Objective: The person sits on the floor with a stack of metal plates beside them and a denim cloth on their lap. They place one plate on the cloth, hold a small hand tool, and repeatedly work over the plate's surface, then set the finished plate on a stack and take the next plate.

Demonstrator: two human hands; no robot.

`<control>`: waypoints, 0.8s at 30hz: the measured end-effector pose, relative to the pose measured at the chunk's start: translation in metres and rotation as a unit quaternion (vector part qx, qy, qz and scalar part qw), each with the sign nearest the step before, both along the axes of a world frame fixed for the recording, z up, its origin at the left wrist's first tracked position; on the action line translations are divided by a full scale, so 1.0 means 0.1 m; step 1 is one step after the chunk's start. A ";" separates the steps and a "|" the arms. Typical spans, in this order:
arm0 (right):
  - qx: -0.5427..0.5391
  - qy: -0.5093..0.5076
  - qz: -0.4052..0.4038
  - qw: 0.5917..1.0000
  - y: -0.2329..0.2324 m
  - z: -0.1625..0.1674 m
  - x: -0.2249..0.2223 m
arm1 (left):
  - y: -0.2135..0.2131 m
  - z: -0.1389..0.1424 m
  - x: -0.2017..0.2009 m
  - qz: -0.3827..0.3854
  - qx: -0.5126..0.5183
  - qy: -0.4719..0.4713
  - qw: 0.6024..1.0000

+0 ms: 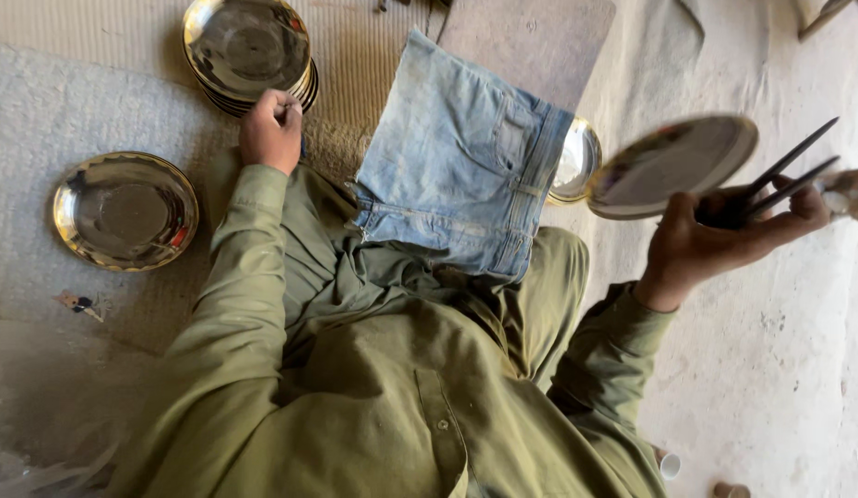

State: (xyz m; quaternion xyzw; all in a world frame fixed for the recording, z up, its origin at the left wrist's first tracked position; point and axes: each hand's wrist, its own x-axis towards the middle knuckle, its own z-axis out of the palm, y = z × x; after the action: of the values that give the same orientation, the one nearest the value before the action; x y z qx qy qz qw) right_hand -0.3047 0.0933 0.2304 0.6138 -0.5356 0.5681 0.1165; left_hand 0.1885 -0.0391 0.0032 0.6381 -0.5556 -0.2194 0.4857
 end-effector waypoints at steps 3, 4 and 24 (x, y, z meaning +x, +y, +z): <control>-0.065 -0.113 0.085 0.988 -0.12 -0.24 0.39 | 0.00 0.01 -0.02 0.007 0.017 0.004 1.000; -0.087 -0.148 0.114 0.979 -0.20 -0.33 0.45 | -0.01 0.01 -0.02 0.008 0.016 -0.001 1.000; 0.110 -0.301 0.140 0.937 -0.28 -1.59 0.76 | 0.02 0.09 -0.09 -0.007 -0.024 -0.063 0.998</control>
State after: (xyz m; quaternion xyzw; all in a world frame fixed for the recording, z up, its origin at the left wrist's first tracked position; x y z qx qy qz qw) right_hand -0.2291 0.0654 0.0717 0.4920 -0.5132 0.6745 -0.1990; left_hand 0.1795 -0.0374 0.0120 0.6352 -0.5948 -0.1686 0.4629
